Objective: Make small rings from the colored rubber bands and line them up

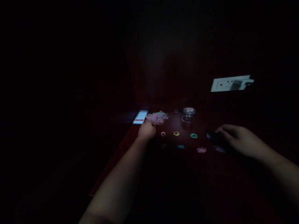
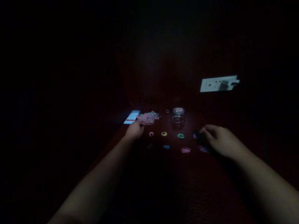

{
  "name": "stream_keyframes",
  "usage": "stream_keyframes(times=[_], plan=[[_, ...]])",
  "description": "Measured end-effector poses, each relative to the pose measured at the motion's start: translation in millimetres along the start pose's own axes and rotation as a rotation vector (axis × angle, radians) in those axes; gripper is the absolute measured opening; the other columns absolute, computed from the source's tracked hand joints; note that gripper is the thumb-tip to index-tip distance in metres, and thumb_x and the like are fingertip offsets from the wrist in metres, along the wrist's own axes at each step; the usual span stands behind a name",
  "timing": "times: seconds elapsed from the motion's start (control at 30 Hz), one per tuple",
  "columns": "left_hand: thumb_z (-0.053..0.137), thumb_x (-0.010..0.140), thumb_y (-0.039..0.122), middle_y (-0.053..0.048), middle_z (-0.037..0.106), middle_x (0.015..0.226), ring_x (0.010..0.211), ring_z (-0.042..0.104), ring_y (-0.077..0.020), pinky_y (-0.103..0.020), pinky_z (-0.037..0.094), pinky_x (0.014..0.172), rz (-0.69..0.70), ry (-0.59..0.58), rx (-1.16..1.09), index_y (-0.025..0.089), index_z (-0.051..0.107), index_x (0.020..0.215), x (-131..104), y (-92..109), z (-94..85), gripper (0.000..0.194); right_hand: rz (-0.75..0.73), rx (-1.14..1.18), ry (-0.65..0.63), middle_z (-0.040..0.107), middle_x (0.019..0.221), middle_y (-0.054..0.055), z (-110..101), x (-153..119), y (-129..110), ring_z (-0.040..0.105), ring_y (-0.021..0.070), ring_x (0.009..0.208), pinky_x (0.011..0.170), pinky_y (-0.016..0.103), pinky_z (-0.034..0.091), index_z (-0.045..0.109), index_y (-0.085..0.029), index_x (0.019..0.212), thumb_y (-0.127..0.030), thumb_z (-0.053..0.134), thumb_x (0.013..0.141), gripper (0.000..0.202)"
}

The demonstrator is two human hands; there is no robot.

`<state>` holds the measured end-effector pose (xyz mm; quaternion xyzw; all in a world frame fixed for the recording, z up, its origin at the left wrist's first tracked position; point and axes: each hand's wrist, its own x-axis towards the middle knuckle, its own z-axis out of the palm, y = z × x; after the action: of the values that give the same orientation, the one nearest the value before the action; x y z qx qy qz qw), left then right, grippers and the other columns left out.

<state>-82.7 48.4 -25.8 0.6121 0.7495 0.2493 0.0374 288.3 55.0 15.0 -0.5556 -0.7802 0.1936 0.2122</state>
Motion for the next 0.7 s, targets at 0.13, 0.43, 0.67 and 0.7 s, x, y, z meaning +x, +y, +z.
stream_keyframes(times=[0.13, 0.43, 0.67, 0.7], plan=[[0.058, 0.083, 0.022, -0.01, 0.069, 0.118, 0.112, 0.061, -0.0246, -0.035, 0.045, 0.099, 0.018, -0.027, 0.029, 0.024, 0.074, 0.105, 2.1, -3.3, 4.6, 0.027, -0.006, 0.057, 0.0, 0.073, 0.089, 0.01, 1.9, 1.0, 1.6, 0.068, 0.0268, 0.079, 0.071, 0.036, 0.052, 0.064, -0.019, 0.092, -0.037, 0.043, 0.089, 0.028], [0.056, 0.085, 0.025, -0.013, 0.068, 0.119, 0.11, 0.062, -0.0278, -0.038, 0.046, 0.099, 0.016, -0.013, 0.07, 0.02, 0.072, 0.106, 1.1, 1.4, 2.9, 0.027, -0.013, 0.105, 0.026, 0.073, 0.087, 0.009, 2.2, 0.4, 5.1, 0.067, 0.0253, 0.079, 0.069, 0.034, 0.051, 0.063, -0.02, 0.092, -0.037, 0.044, 0.091, 0.026], [0.059, 0.083, 0.026, -0.012, 0.069, 0.118, 0.11, 0.062, -0.0264, -0.037, 0.046, 0.098, 0.021, -0.053, 0.077, 0.022, 0.072, 0.106, 1.8, 0.6, 6.4, 0.027, -0.012, 0.086, 0.127, 0.07, 0.083, 0.006, 1.7, 0.0, 0.8, 0.065, 0.0232, 0.077, 0.068, 0.033, 0.049, 0.062, -0.021, 0.088, -0.035, 0.044, 0.089, 0.023], [0.059, 0.083, 0.026, -0.012, 0.069, 0.117, 0.108, 0.063, -0.0264, -0.036, 0.047, 0.097, 0.013, -0.056, 0.075, 0.022, 0.072, 0.106, 2.1, 0.3, 6.7, 0.027, -0.01, 0.092, 0.144, 0.07, 0.084, 0.006, 1.5, -0.6, -0.5, 0.065, 0.0231, 0.077, 0.068, 0.032, 0.049, 0.062, -0.021, 0.088, -0.035, 0.043, 0.089, 0.024]])
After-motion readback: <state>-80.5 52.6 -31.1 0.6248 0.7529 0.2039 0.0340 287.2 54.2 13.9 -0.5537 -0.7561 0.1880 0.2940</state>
